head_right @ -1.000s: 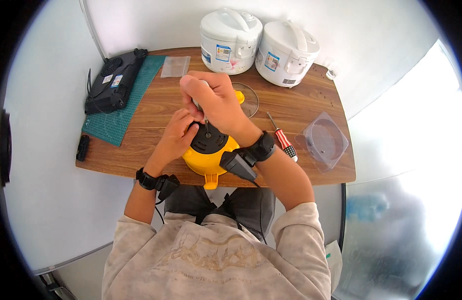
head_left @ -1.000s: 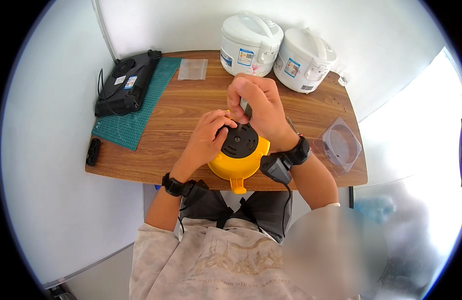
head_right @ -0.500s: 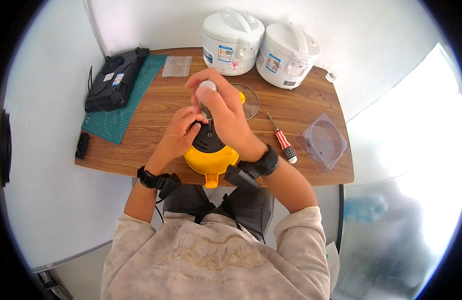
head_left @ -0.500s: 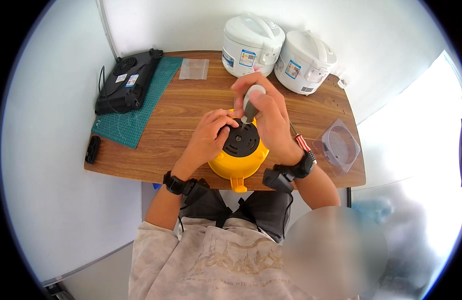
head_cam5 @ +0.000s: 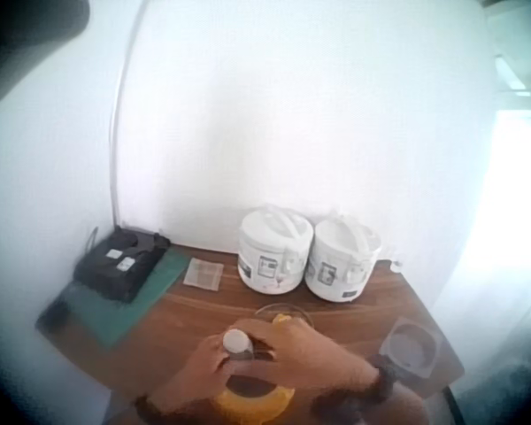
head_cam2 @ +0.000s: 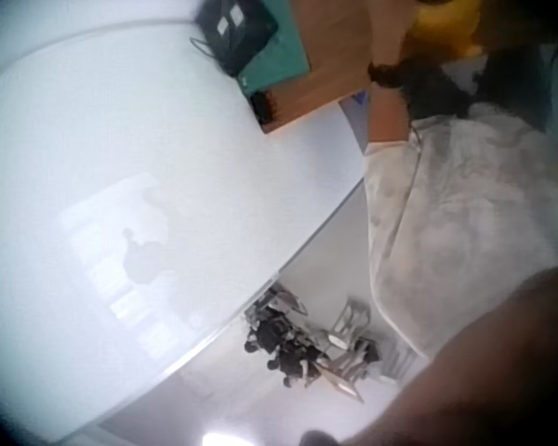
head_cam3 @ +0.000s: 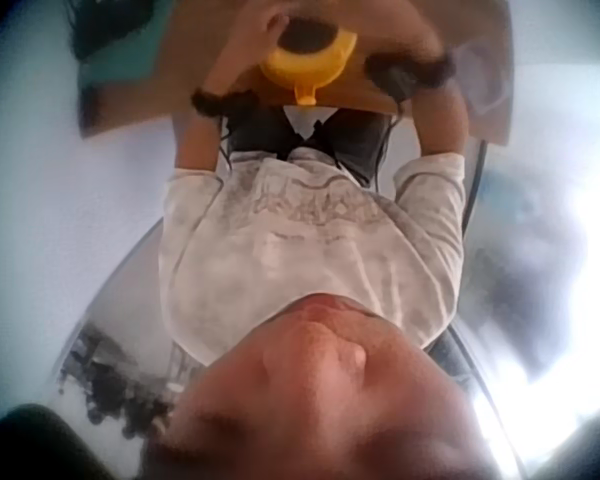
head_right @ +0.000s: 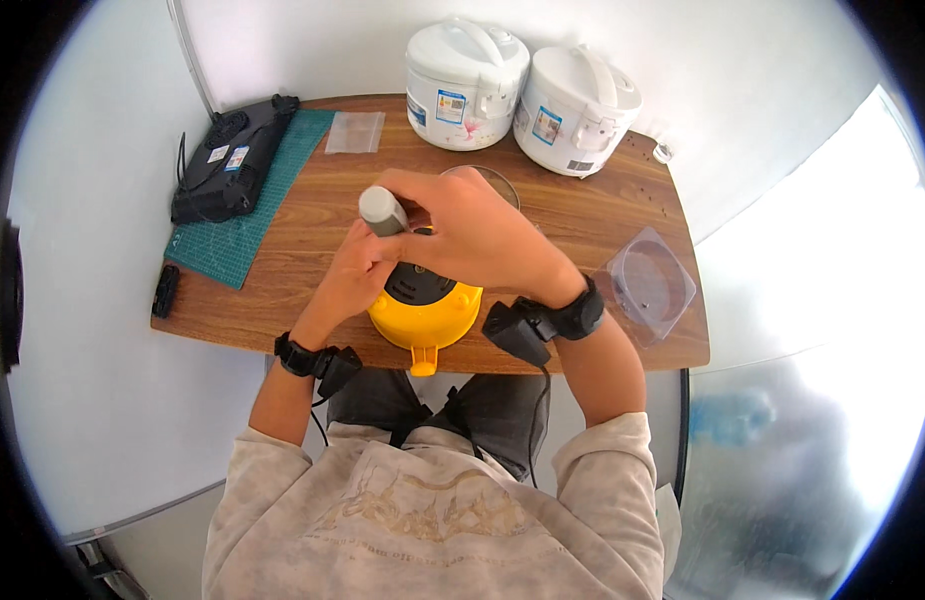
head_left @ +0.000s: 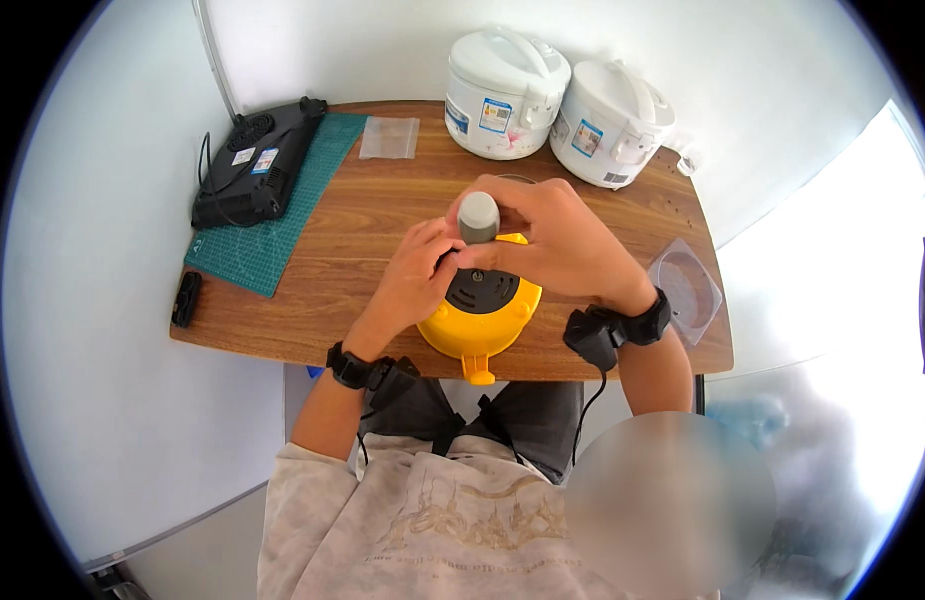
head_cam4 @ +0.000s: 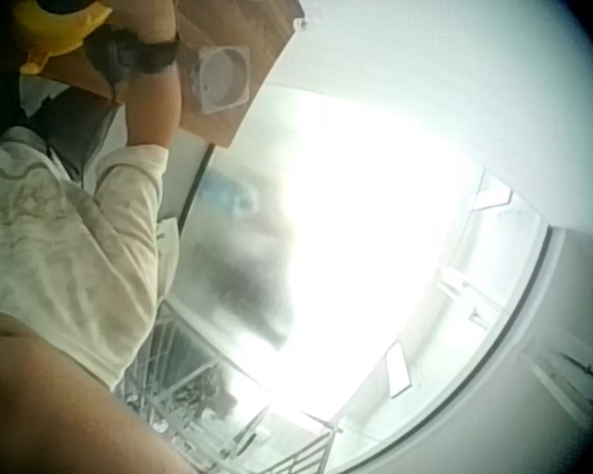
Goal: The person uses a screwdriver to remove screws from the bottom of a yellow electric kettle, then places the lid on top. The person then moves a black appliance onto the table and uses a screwdriver to remove screws from its bottom.
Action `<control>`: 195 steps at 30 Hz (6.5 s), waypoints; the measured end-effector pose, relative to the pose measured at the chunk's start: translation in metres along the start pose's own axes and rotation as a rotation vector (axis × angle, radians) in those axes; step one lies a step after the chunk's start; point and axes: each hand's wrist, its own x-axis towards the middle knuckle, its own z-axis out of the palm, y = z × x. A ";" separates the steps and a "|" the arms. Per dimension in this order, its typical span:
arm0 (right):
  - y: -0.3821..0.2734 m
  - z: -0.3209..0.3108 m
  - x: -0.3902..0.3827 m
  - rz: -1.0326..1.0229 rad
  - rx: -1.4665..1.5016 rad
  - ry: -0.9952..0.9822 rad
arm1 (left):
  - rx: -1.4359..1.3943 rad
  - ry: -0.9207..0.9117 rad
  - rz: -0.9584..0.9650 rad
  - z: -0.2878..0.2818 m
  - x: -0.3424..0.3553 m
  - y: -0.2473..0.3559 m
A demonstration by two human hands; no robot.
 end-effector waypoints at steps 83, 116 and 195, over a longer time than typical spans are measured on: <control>0.021 0.015 -0.009 -0.093 -0.134 0.399 | -0.168 0.015 -0.206 -0.003 -0.002 0.021; 0.012 0.022 -0.012 -0.234 -0.248 0.388 | -0.068 0.007 -0.025 0.000 -0.006 0.009; 0.021 0.011 0.004 -0.341 -0.085 0.395 | -0.028 0.012 -0.037 -0.002 -0.005 0.019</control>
